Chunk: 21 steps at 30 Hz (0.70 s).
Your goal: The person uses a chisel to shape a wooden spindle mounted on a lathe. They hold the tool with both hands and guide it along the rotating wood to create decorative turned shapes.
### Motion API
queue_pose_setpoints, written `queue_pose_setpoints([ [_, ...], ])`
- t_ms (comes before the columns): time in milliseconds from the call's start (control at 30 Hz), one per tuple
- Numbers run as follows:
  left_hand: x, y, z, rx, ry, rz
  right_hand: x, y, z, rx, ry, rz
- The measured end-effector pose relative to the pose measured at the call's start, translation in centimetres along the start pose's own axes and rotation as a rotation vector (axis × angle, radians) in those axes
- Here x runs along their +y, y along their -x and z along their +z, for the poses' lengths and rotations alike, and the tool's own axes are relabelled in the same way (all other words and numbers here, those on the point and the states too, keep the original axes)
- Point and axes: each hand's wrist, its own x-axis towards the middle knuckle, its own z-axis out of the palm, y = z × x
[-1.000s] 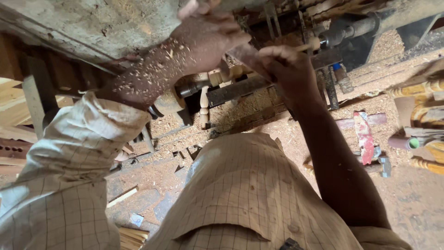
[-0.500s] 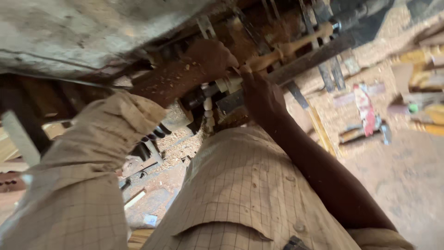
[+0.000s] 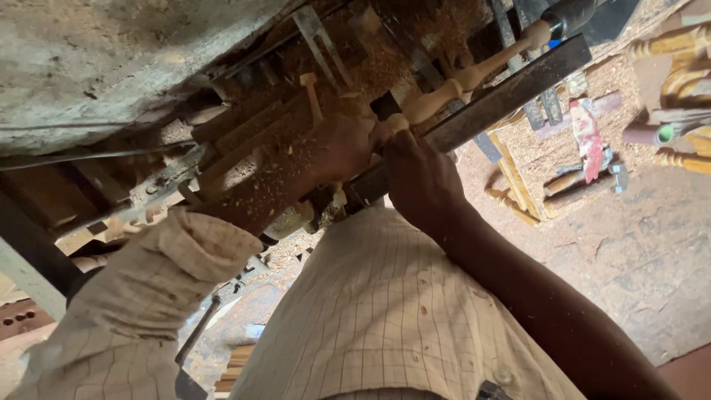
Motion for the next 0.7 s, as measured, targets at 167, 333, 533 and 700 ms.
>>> queue_pose_setpoints([
  [167,-1.0,-0.1,1.1,0.016,0.129,-0.035,0.9,0.9,0.7,0.029,0.106,-0.223],
  [333,-0.4,0.1,1.4,0.125,0.114,0.002,0.4,1.2,0.6,-0.068,0.246,-0.279],
  [533,0.4,2.0,0.3,0.051,0.193,-0.034,0.1,1.2,0.1,-0.126,0.235,-0.284],
  [700,0.5,2.0,-0.1,0.097,0.192,0.049,-0.1,1.2,0.0,-0.073,0.279,-0.308],
])
